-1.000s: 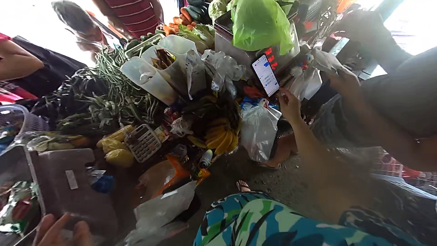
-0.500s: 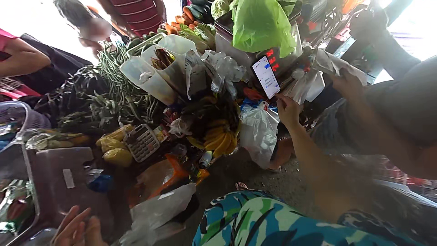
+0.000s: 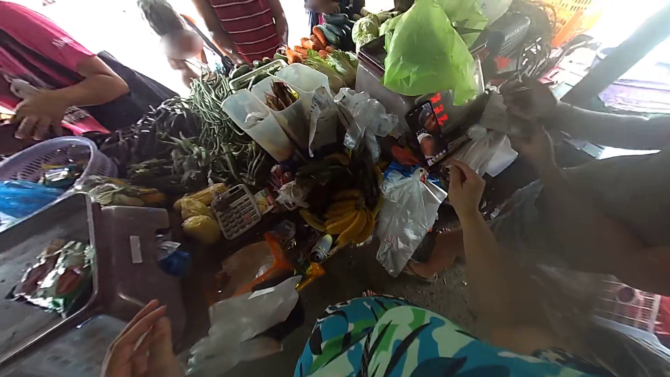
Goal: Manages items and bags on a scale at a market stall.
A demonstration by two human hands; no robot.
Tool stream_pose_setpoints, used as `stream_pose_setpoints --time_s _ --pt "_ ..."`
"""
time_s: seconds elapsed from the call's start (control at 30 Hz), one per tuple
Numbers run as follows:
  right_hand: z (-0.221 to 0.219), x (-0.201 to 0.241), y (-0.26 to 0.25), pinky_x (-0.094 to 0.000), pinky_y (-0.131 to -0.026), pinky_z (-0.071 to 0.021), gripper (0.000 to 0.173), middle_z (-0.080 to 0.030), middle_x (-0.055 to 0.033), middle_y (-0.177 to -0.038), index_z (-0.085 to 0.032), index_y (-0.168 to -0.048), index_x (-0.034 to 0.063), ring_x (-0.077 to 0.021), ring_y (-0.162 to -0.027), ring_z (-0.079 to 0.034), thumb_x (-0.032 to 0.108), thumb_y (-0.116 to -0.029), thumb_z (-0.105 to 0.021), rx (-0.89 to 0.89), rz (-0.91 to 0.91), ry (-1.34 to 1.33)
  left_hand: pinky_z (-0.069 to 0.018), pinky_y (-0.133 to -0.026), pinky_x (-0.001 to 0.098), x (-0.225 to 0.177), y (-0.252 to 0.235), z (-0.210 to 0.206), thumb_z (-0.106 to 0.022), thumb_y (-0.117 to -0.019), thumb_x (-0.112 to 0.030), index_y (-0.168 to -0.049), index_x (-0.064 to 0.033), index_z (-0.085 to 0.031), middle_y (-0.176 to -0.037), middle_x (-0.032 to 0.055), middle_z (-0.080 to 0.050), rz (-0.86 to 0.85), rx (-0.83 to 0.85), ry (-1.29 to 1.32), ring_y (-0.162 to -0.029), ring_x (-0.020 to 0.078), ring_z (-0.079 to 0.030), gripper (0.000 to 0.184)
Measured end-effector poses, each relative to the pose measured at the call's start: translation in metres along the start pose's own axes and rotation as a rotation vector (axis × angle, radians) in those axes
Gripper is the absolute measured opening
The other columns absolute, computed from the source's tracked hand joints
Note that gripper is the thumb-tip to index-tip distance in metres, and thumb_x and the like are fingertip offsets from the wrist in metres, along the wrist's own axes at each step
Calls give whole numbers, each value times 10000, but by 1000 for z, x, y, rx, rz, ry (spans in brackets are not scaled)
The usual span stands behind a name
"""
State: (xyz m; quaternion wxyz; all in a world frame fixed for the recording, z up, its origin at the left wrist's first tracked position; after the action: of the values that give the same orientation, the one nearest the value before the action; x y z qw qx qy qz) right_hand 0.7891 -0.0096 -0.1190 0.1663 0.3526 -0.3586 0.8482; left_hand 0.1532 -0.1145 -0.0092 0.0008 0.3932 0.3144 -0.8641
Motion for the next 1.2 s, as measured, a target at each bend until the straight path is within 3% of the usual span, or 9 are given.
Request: stream_pose_setpoints --time_s 0.27,0.53,0.6,0.8,0.9,0.97,1.03,1.2 --pt "-7 4 5 -522 -739 -550 342 -727 -238 -922 -713 -1231 -8 -339 -749 -689 130 -1046 -461 30 25 -9 -525 -977 199 -6 13 -2 -533 -1018 -33 -1154 135 -624 -1272 191 -636 52 -14 -25 -1221 59 -600 235" --pt "-25 -9 -11 -628 -929 -496 395 -713 -265 -1128 -613 -1423 89 -440 -1023 -690 217 -1106 -415 220 -186 108 -528 -958 183 -4 24 -13 -528 -1021 -38 -1148 144 -627 -1237 185 -658 84 18 -28 -1164 29 -624 242" --pt "-22 -8 -11 -621 -892 -504 380 -720 -263 -1083 -641 -1389 86 -432 -979 -695 212 -1102 -425 177 -185 84 -525 -950 175 -4 25 -13 -533 -1018 -35 -1136 143 -631 -1227 184 -663 86 18 -36 -1147 18 -626 235" --pt "-7 5 -4 -429 -686 -526 360 -683 -157 -846 -683 -1319 85 -227 -683 -620 194 -1095 -423 11 -116 -73 -527 -942 165 2 28 -7 -527 -1018 -30 -1133 139 -633 -1213 169 -672 89 -2 -29 -1133 6 -629 230" --pt "-5 17 1 -388 -666 -529 356 -670 -130 -805 -690 -1297 76 -191 -658 -612 191 -1093 -422 14 -54 -77 -529 -927 164 3 30 -8 -539 -1021 -50 -1147 139 -631 -1213 163 -671 79 2 -26 -1108 0 -633 244" --pt "3 24 5 -429 -701 -553 346 -706 -163 -862 -697 -1281 57 -232 -708 -659 192 -1081 -449 15 2 -58 -545 -918 183 1 32 -15 -556 -1021 -81 -1155 122 -640 -1213 162 -677 44 35 -18 -1089 17 -650 257" --pt "3 39 10 -471 -821 -584 348 -734 -228 -1019 -680 -1285 -2 -295 -862 -719 173 -1072 -468 51 73 -49 -575 -889 217 -1 33 -16 -597 -999 -126 -1145 83 -673 -1190 149 -699 46 27 -31 -1048 56 -682 265" --pt "-10 74 16 -604 -911 -520 381 -677 -352 -1138 -637 -1312 -68 -477 -991 -687 142 -1076 -425 158 165 -13 -610 -873 265 0 33 -11 -647 -950 -142 -1076 7 -731 -1117 92 -739 101 -35 -12 -997 103 -722 213"
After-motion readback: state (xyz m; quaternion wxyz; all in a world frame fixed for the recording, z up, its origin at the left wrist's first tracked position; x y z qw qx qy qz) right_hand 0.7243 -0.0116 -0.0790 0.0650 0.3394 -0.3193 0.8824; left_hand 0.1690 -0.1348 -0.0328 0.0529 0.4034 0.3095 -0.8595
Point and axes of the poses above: each hand's wrist, its own y-axis away from the middle knuckle, its own z-axis out of the back of the hand, x = y × z, the point moved 8 cm from there along -y, towards the middle knuckle
